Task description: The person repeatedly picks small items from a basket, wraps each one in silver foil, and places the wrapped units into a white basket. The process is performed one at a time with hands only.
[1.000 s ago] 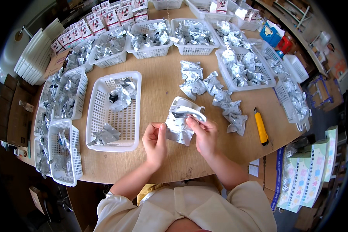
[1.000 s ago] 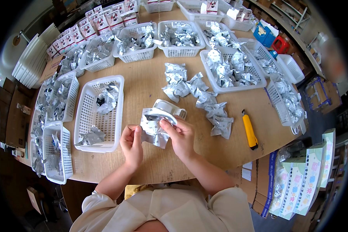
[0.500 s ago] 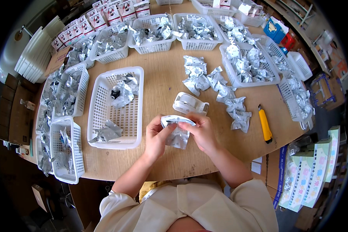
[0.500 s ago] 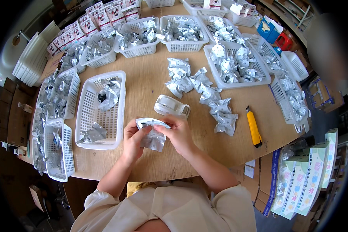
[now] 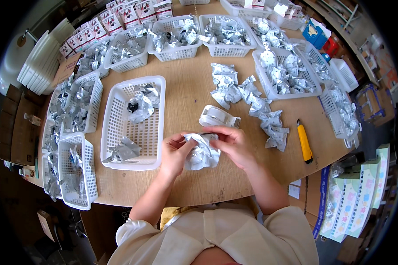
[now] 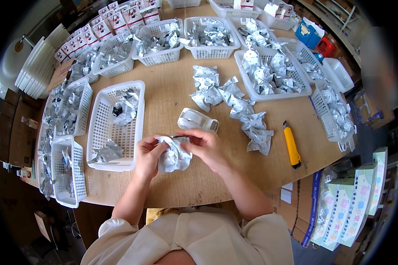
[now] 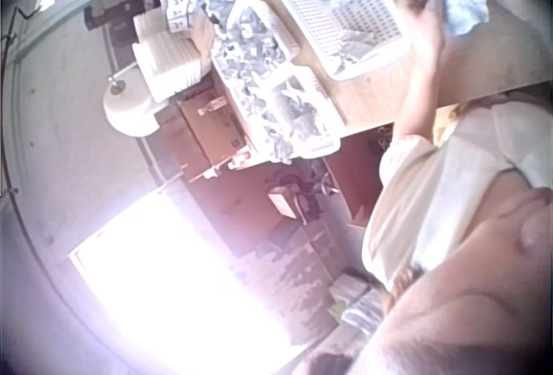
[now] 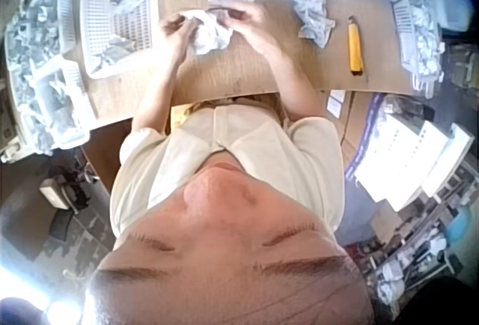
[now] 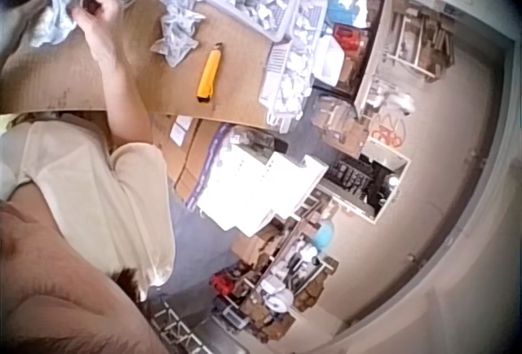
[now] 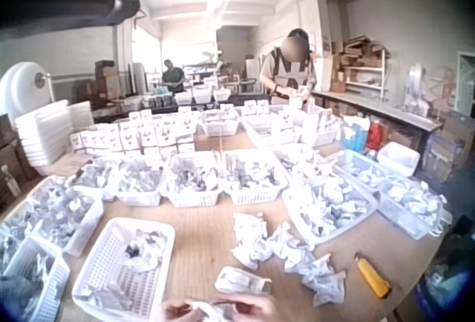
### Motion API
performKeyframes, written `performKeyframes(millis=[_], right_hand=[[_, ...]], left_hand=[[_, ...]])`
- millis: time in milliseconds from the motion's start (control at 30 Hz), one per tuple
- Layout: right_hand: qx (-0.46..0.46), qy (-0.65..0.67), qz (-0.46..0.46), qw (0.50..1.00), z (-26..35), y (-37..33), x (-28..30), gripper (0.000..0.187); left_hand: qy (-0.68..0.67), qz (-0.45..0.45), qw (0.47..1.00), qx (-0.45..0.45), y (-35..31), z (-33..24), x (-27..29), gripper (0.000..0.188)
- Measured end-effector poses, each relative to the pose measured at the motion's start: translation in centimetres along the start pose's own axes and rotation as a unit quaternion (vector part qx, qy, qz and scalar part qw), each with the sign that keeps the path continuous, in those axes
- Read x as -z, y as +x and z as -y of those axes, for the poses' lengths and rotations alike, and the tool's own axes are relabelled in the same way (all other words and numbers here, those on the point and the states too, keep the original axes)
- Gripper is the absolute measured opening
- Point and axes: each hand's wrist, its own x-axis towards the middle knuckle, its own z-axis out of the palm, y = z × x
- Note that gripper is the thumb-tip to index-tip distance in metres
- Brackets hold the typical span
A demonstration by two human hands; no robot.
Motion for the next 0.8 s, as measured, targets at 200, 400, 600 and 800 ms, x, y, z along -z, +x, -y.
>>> performKeyframes(millis=[200, 400, 600, 800], right_hand=[[0.116, -0.106, 0.037, 0.987, -0.6, 0.0, -0.3, 0.084], [0.037, -0.083, -0.089, 0.992, -1.0, 0.2, -0.1, 0.029], [-0.056, 0.038, -0.108, 0.992, -0.2, 0.2, 0.5, 0.016], [0.04, -0.071, -0.052, 0.995, 0.6, -0.1, 0.3, 0.015]], left_hand=[[0.099, -0.048, 0.992, -0.06, -0.2, -0.5, -0.8, 0.013], [0.097, -0.004, 0.993, -0.068, -0.4, -0.3, -1.0, 0.014], [0.077, 0.049, 0.996, -0.018, -0.4, -1.0, -0.9, 0.019], [-0.06, 0.065, 0.996, -0.02, -0.1, -0.1, -0.1, 0.02]])
